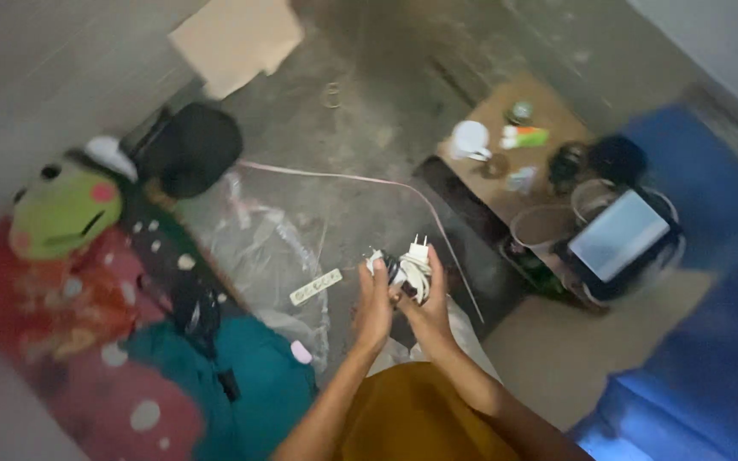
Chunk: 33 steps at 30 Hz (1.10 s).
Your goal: Organizing and coiling a power cable on the floor of a bedroom
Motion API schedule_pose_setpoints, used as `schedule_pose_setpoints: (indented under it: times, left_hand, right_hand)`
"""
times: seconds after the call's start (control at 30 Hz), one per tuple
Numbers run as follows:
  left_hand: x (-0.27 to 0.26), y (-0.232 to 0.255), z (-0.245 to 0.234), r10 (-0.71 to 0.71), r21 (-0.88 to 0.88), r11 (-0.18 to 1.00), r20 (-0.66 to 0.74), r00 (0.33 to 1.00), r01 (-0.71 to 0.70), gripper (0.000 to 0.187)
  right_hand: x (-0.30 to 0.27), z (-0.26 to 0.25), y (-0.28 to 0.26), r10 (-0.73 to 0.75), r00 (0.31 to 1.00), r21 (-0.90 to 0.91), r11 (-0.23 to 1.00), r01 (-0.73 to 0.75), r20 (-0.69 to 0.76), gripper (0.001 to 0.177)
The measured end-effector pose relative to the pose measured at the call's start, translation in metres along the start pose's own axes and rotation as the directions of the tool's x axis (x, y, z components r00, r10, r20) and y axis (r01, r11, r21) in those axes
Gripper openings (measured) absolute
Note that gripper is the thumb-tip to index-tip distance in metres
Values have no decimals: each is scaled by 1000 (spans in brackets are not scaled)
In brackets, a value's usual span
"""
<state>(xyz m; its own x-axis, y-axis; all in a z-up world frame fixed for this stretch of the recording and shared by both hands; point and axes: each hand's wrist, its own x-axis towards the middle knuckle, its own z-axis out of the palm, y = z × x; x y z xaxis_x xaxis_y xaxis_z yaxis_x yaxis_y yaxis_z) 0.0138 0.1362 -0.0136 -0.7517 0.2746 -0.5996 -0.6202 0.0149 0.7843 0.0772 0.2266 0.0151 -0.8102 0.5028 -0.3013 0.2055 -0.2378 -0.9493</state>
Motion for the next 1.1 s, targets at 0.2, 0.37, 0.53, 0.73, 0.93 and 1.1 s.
schedule_pose_setpoints:
  times: [0.2, 0.37, 0.53, 0.73, 0.93, 1.1]
  left_hand:
    - [33, -47, 144, 302, 446, 844, 62, 951, -298, 66]
    - [97, -179, 229, 557, 275, 530, 600, 574, -802, 78]
    - [66, -136, 371, -359, 582, 809, 597, 718, -79, 82]
    - [125, -190, 467, -341, 544, 786, 778, 528, -294, 74]
    - [172, -262, 490, -286, 539, 710, 809, 514, -454, 59]
    - [218, -326, 439, -372, 692, 518, 711, 597, -502, 56]
  right_hand:
    - [22, -120, 6, -38, 973, 508, 848, 151, -226, 83]
    - [46, -232, 31, -93, 876, 368, 883, 292, -474, 92]
    - [69, -369, 67, 374, 724, 621, 778, 95, -579, 60]
    - [137, -502, 192, 588, 611, 755, 655, 25, -530, 39]
    - [170, -589, 301, 573, 432, 577, 805, -138, -696, 43]
    - [229, -627, 330, 430, 394, 443, 894, -61, -813, 66]
